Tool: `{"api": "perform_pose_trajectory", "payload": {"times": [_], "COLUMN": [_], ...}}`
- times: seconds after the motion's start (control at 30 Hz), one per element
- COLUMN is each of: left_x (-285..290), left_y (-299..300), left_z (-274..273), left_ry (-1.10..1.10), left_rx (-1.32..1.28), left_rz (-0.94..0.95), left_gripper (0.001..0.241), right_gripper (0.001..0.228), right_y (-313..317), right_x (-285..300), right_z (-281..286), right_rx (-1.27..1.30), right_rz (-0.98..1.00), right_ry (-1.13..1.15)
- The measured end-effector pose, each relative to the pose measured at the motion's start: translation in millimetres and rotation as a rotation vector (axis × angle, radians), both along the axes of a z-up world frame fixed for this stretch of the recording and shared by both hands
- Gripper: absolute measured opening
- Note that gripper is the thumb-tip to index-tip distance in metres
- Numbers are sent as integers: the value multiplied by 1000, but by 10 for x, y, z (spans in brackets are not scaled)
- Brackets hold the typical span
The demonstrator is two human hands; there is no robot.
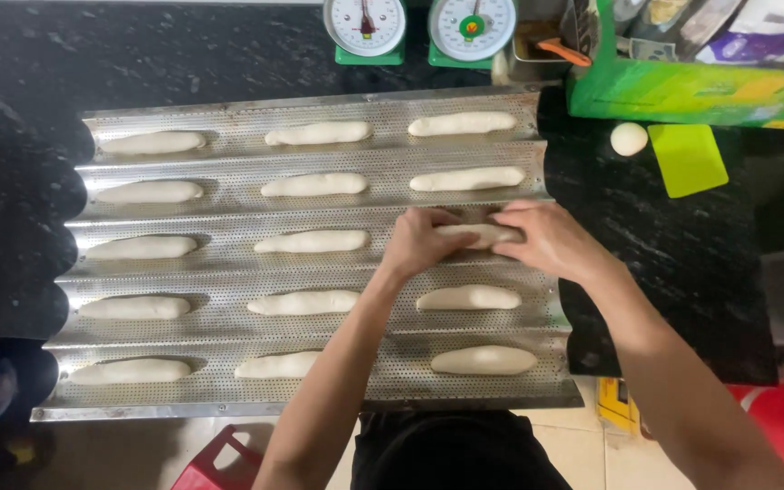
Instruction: Arranging and adjusting pieces of dough on a perforated baking tray in a bakery kitchen
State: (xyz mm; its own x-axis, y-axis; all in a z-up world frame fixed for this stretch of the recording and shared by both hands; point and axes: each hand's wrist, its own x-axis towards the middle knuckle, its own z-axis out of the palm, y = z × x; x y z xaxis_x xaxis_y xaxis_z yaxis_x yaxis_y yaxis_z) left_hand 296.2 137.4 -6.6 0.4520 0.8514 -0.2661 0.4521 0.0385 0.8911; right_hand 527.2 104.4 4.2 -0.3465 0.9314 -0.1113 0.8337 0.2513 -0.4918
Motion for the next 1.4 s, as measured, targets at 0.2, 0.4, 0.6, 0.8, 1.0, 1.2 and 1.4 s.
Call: {"api": "perform_pose_trajectory", "payload": {"times": [0.2, 0.4, 0.6, 0.8, 1.0, 1.2, 1.4], "left_x": [-60, -169, -319, -424, -606, -595, -346], "left_y": [-40, -77, 50, 85, -197, -682, -964], "left_z": [512, 230, -299, -484, -155, 58, 436], "left_ry": [-421, -291, 97, 211, -24, -31, -146], "left_rx": [-155, -171, -20, 171, 231, 193, 15], "left_rz": [113, 119, 205, 265, 88, 25, -97], "left_gripper": [48, 44, 40, 49, 40, 29, 55], "right_gripper": [41, 30, 23, 23, 21, 21, 28], "right_y": [-33, -210, -247, -294, -447, -689, -710], "right_x": [90, 174, 237, 260, -144, -923, -814], "right_z": [67, 21, -103, -130, 321, 2, 341], "right_rx": [-111, -77, 157, 174, 65, -46, -215], "right_rz": [-205, -287, -227, -226, -95, 206, 117], "right_ry": [682, 625, 306, 189, 197, -136, 138]}}
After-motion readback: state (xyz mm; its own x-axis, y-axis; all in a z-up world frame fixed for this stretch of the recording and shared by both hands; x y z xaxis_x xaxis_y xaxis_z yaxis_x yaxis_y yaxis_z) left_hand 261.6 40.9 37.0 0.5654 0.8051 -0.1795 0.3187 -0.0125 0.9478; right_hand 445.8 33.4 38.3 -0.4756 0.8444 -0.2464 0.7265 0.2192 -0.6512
